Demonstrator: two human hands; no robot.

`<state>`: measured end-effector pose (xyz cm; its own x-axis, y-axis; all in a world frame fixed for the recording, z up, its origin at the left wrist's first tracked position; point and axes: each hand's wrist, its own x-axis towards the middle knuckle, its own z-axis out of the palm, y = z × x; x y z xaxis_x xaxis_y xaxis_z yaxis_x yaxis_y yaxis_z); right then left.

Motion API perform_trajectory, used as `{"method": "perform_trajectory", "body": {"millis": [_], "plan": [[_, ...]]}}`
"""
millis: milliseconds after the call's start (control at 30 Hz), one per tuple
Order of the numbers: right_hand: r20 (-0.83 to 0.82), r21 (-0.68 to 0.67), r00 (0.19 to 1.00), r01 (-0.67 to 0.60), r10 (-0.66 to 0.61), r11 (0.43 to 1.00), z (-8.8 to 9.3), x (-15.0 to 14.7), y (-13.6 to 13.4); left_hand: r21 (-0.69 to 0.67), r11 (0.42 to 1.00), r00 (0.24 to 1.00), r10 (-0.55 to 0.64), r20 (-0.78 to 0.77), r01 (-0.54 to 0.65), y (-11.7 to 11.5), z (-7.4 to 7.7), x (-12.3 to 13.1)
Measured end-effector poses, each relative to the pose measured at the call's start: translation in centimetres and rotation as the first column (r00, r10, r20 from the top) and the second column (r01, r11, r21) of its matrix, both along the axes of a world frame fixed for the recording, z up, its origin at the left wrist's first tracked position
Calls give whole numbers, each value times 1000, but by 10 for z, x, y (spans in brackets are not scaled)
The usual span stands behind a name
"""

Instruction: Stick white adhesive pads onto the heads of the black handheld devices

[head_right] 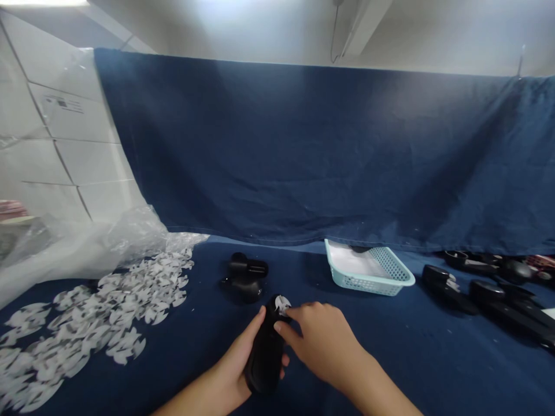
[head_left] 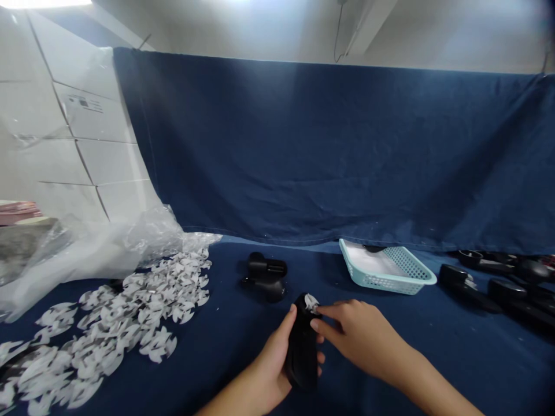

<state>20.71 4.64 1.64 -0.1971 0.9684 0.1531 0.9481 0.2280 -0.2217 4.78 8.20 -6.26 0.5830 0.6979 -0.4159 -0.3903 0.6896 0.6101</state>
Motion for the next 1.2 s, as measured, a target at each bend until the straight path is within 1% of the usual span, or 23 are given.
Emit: {"method": "perform_trajectory", "body": {"millis": [267, 500, 567, 667, 833, 933, 1067, 1200], "plan": [[-21, 25, 999, -40, 41, 999, 0, 1, 0, 16, 1000, 1000, -1, -5, 1, 0, 0, 0], [-42, 45, 995, -85, 87, 995, 0, 1, 1, 53, 999, 999, 6, -48, -3, -2, 1, 2], [-34, 51, 997, -62, 64, 997, -2, 1, 1, 70, 998, 998, 2, -56, 2, -2, -1, 2], [9, 78, 1000, 4, -5, 997, -6, 1, 4, 81, 997, 998, 15, -66, -10, -2, -3, 3], [44, 72, 997, 56, -59, 996, -9, 4, 9, 53, 999, 999, -3, -50, 6, -1, -3, 3], [-3, 31, 998, 55, -55, 998, -7, 7, 10, 21, 1000, 1000, -6, -25, 6, 0, -3, 1], [-113, -33, 994, 0, -4, 999, -3, 9, 7, -5, 1000, 1000, -6, 0, 6, 2, -1, -1], [-192, -58, 981, -50, 38, 997, -1, 6, 6, -1, 1000, 1000, 21, 5, -21, 2, -2, 0]]}}
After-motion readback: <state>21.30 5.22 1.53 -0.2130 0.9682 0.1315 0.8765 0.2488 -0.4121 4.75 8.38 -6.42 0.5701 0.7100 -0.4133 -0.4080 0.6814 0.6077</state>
